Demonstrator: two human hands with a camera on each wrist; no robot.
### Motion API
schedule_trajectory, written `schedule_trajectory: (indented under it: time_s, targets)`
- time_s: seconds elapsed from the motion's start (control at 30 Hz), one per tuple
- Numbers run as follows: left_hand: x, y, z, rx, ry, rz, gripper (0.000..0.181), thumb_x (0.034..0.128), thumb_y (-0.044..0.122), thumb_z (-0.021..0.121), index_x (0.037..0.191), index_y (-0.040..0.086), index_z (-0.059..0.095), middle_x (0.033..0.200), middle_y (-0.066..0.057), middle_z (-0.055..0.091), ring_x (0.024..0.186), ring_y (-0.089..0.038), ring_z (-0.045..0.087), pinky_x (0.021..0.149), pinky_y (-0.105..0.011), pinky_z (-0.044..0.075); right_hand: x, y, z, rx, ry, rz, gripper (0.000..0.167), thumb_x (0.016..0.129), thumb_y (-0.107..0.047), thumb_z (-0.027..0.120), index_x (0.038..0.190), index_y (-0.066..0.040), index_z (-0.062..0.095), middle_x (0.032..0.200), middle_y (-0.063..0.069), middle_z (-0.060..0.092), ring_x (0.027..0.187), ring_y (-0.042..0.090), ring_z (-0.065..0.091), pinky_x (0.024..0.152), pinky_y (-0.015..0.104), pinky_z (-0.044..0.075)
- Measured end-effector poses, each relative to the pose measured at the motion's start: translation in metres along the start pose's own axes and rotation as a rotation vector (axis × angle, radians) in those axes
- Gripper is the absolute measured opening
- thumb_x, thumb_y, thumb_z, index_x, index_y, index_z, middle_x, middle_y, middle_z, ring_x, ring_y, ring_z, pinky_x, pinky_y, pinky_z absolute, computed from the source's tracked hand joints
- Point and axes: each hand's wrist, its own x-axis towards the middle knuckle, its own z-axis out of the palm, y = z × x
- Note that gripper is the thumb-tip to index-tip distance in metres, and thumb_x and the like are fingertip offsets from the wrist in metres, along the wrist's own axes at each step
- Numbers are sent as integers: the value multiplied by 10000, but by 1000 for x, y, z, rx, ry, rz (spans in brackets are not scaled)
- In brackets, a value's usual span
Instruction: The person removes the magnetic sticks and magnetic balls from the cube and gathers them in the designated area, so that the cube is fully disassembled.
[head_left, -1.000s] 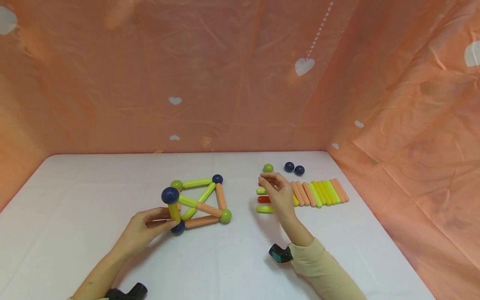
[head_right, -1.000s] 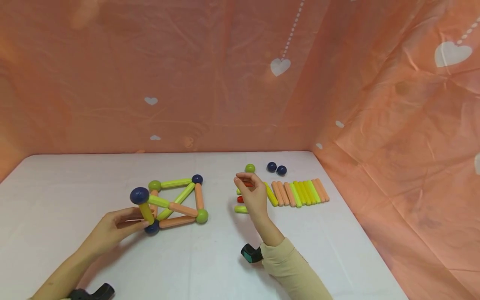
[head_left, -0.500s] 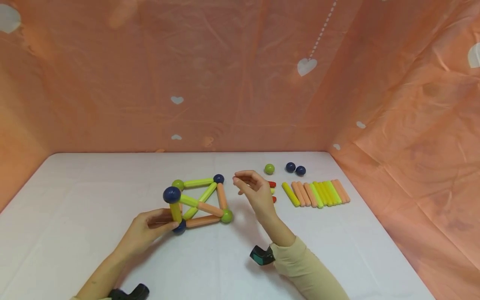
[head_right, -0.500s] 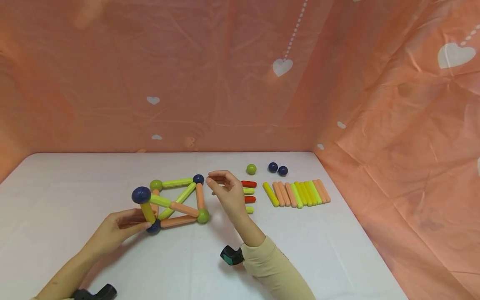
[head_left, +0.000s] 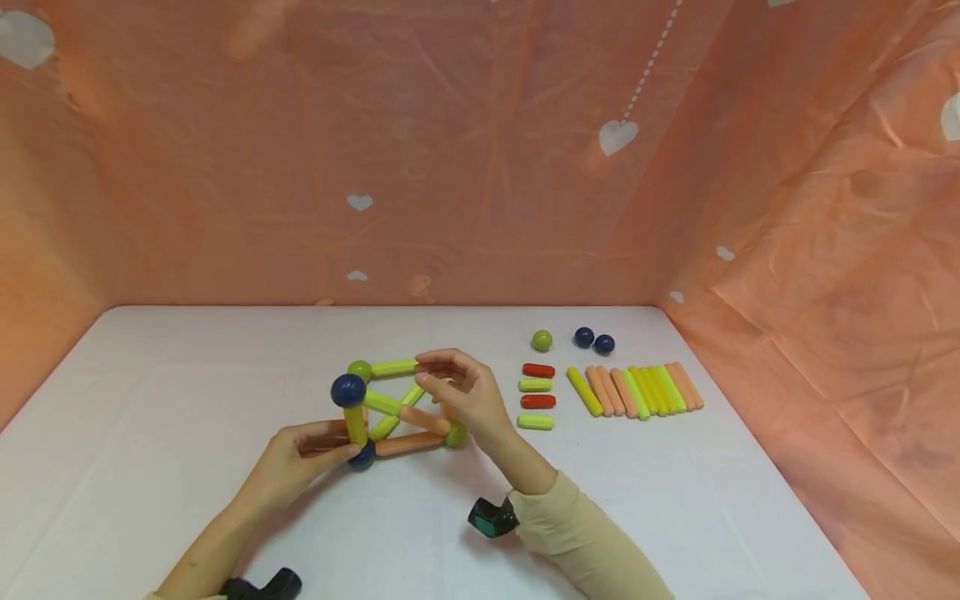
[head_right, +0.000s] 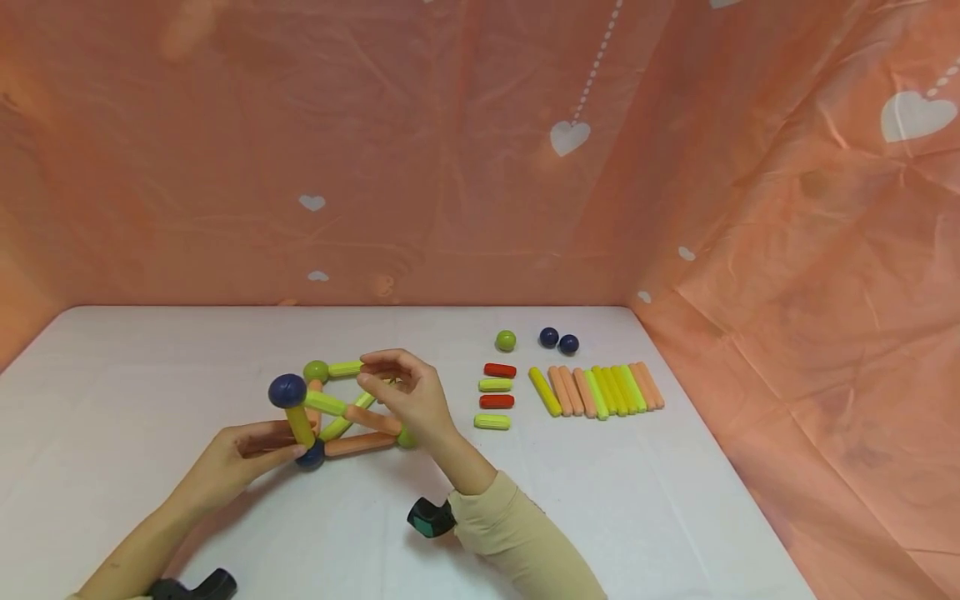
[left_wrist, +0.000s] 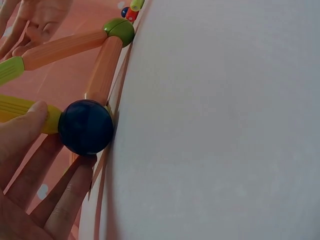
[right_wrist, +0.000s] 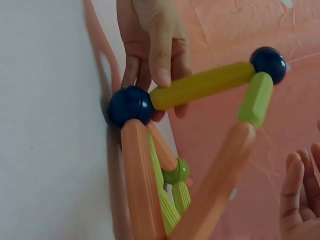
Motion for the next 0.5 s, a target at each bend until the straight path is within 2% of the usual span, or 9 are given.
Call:
schedule_trajectory:
  time_s: [0.07,0.23,0.33,0.5]
  targets:
    - [0,1,0,3,-1,-10,370,866,200,713,1191,31,660,1136,-157,688,1001,-256,672,802,-216,552,2,0,4,-19,-35,-15,318,888,-83,651,1171,55,607,1103,189,644,933,72,583,723,185,505]
    - [1,1,0,6,3,-20,368,866,193,711,1188,21,659,1135,-162,688,998,-250,676,804,-210,552,7,1,14,-50,-143,-62,380,894,-157,670,1196,62,599,1173,271,603,965,38,578,802,188,496]
    - [0,0,0,-1,5,-18,361,861,181,715,1179,20,664,1125,-157,693,982,-207,681,810,-209,551,10,1,19,-85,-195,-70,385,897,-170,669,1213,39,603,1180,244,618,979,38,583,809,209,486]
    - [-1,1,-1,-16,0,11,355,865,173,712,1176,8,665,1111,-161,696,960,-161,683,800,-205,548,17,-3,26,-172,-296,-78,407,888,-177,676,1266,-45,599,1234,125,636,1063,61,583,876,284,486]
